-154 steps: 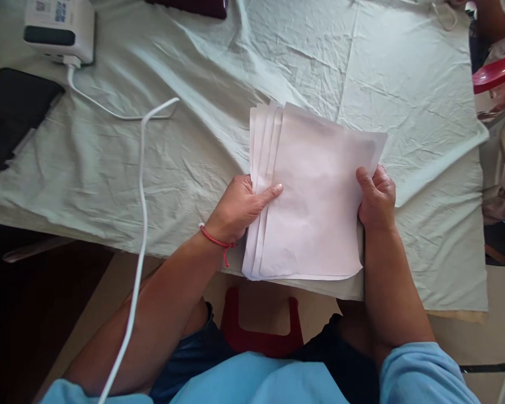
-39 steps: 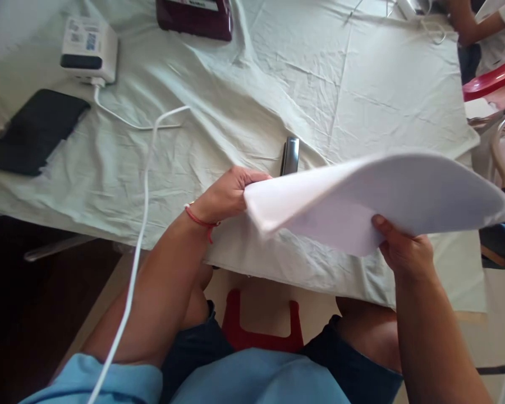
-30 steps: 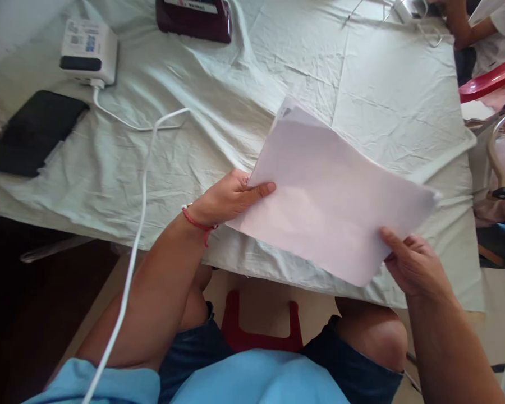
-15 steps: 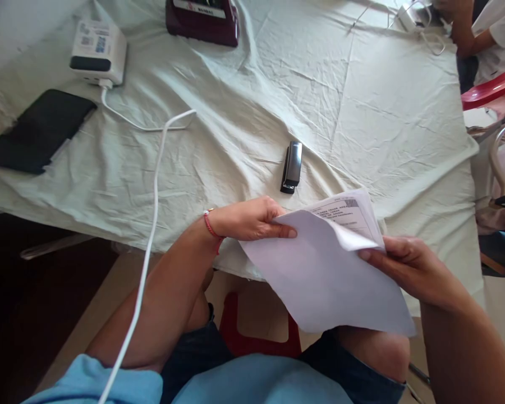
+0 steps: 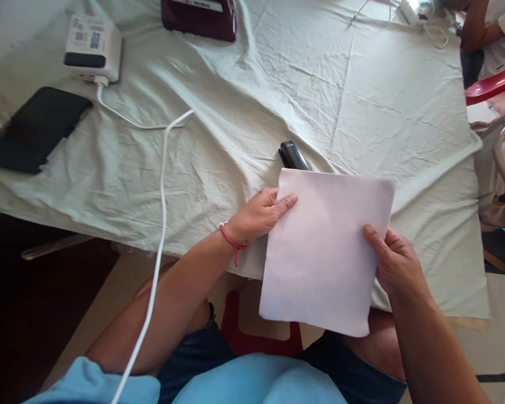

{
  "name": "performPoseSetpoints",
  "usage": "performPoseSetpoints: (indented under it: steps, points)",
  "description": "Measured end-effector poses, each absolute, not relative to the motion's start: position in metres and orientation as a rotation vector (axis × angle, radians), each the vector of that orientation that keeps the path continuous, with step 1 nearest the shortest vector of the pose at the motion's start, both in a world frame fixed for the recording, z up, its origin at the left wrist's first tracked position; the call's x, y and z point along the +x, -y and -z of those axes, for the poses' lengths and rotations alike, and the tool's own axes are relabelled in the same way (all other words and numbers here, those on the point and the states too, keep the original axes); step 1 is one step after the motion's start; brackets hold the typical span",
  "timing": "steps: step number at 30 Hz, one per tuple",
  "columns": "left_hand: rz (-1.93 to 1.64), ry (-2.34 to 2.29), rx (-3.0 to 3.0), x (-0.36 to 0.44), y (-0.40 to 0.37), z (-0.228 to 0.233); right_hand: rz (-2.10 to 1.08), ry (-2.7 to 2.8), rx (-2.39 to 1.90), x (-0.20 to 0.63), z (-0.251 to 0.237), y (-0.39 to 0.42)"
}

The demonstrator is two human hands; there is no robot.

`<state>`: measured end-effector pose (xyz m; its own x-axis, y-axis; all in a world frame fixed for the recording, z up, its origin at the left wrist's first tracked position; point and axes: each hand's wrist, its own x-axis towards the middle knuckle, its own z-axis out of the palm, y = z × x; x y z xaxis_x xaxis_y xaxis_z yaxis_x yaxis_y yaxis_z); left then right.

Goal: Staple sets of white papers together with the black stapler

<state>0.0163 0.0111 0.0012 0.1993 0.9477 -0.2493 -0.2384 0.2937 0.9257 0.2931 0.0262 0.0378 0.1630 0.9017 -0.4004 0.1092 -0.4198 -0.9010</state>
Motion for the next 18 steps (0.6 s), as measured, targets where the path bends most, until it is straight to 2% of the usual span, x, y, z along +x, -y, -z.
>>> performPoseSetpoints:
  steps: [5, 13, 18]
  points:
    - [-0.857, -0.927, 0.944, 0.020, -0.010, -0.001, -1.285, 0.935, -1.728, 0.296, -0.037, -0.041]
    - [-0.910, -1.680, 1.577, 0.017, -0.018, -0.001, -1.496, 1.106, -2.115, 0.324, -0.047, -0.074]
    - [-0.867, -1.665, 2.132, 0.022, -0.027, 0.010, -1.588, 1.330, -2.108, 0.322, -0.055, -0.093]
